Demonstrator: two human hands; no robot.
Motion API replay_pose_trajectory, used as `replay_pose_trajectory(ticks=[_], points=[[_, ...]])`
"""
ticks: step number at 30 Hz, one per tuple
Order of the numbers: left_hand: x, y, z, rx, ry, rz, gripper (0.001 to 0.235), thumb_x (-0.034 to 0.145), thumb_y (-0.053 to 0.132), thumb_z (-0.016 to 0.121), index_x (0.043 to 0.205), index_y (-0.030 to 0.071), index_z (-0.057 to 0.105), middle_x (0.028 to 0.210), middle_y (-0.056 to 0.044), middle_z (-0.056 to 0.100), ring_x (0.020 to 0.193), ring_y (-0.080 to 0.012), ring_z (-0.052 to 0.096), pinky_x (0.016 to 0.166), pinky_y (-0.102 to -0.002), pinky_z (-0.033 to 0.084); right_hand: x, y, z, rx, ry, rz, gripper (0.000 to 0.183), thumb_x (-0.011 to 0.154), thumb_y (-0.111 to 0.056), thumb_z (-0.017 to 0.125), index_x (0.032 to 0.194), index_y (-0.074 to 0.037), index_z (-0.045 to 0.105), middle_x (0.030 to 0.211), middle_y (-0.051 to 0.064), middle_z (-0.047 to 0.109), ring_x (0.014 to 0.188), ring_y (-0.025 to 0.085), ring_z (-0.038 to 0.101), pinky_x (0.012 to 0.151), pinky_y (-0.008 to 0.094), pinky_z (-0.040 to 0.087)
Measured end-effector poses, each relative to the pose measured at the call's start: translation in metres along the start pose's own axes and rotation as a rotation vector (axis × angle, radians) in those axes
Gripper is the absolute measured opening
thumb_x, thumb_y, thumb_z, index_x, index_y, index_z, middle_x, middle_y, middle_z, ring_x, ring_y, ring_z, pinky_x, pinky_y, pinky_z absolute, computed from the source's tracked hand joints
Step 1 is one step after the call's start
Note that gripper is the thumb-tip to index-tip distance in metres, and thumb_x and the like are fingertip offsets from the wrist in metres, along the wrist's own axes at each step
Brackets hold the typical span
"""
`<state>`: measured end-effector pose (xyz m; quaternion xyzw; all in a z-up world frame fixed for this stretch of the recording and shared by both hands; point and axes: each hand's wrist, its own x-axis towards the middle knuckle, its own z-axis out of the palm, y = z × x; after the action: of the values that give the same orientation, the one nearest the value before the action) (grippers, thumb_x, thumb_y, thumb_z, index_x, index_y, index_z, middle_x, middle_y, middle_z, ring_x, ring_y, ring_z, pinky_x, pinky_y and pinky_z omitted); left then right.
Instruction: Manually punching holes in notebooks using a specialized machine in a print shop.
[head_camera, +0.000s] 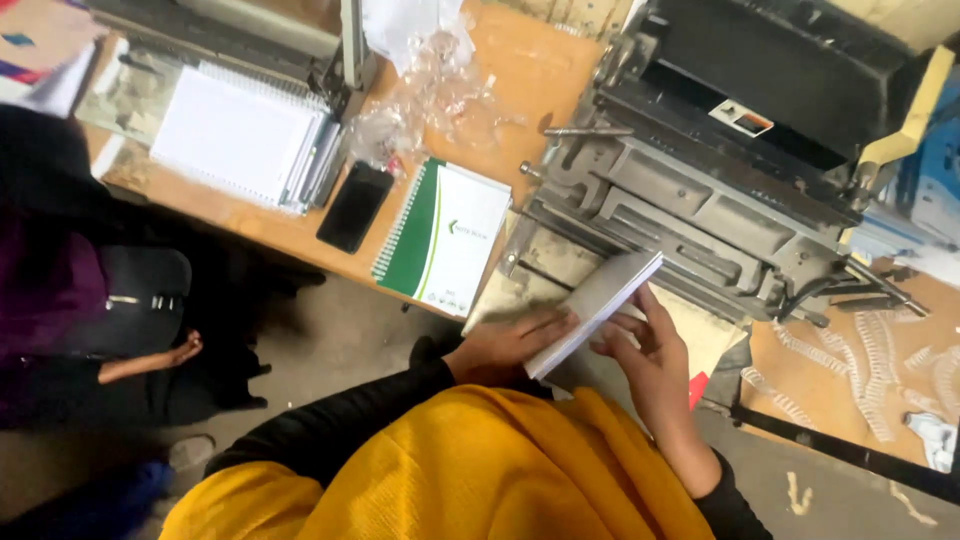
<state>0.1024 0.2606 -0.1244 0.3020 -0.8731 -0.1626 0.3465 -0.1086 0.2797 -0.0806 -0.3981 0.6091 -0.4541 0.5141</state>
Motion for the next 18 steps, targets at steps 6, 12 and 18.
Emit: replay_pose_trajectory(ticks=[6, 12, 18], points=[[-0.017, -0.038, 0.03, -0.658, -0.486, -0.16, 0.085, 0.085, 0.007, 0.065, 0.154, 0.028, 0.019, 0.157, -0.028, 0.016, 0.128, -0.0582, 0.038, 0.1, -0.06, 0.045, 0.002, 0.005, 0.014, -0.139, 0.057, -0.049, 0.064, 0.08, 0.013, 0.059, 0.141, 0.001, 0.044, 0.128, 0.018, 0.052, 0.105, 0.028, 0.06, 0.067, 0.042, 0.059], [0.01, -0.03, 0.024, -0.982, -0.443, -0.541, 0.068, 0.086, 0.053, 0.047, 0.149, 0.029, 0.036, 0.155, -0.018, 0.034, 0.144, -0.0397, 0.031, 0.11, -0.055, 0.038, 0.004, 0.008, 0.023, -0.263, 0.089, -0.117, 0.065, 0.078, 0.014, 0.057, 0.14, 0.001, 0.046, 0.128, 0.018, 0.051, 0.112, 0.03, 0.058, 0.061, 0.042, 0.058], [0.027, -0.029, 0.02, -0.872, -0.449, -0.643, 0.082, 0.084, 0.052, 0.054, 0.155, 0.026, 0.021, 0.155, -0.013, 0.034, 0.141, -0.0335, 0.037, 0.111, -0.049, 0.037, 0.003, -0.004, 0.045, -0.387, 0.116, -0.172, 0.067, 0.074, 0.01, 0.056, 0.14, 0.002, 0.045, 0.126, 0.02, 0.048, 0.113, 0.036, 0.054, 0.067, 0.045, 0.057]])
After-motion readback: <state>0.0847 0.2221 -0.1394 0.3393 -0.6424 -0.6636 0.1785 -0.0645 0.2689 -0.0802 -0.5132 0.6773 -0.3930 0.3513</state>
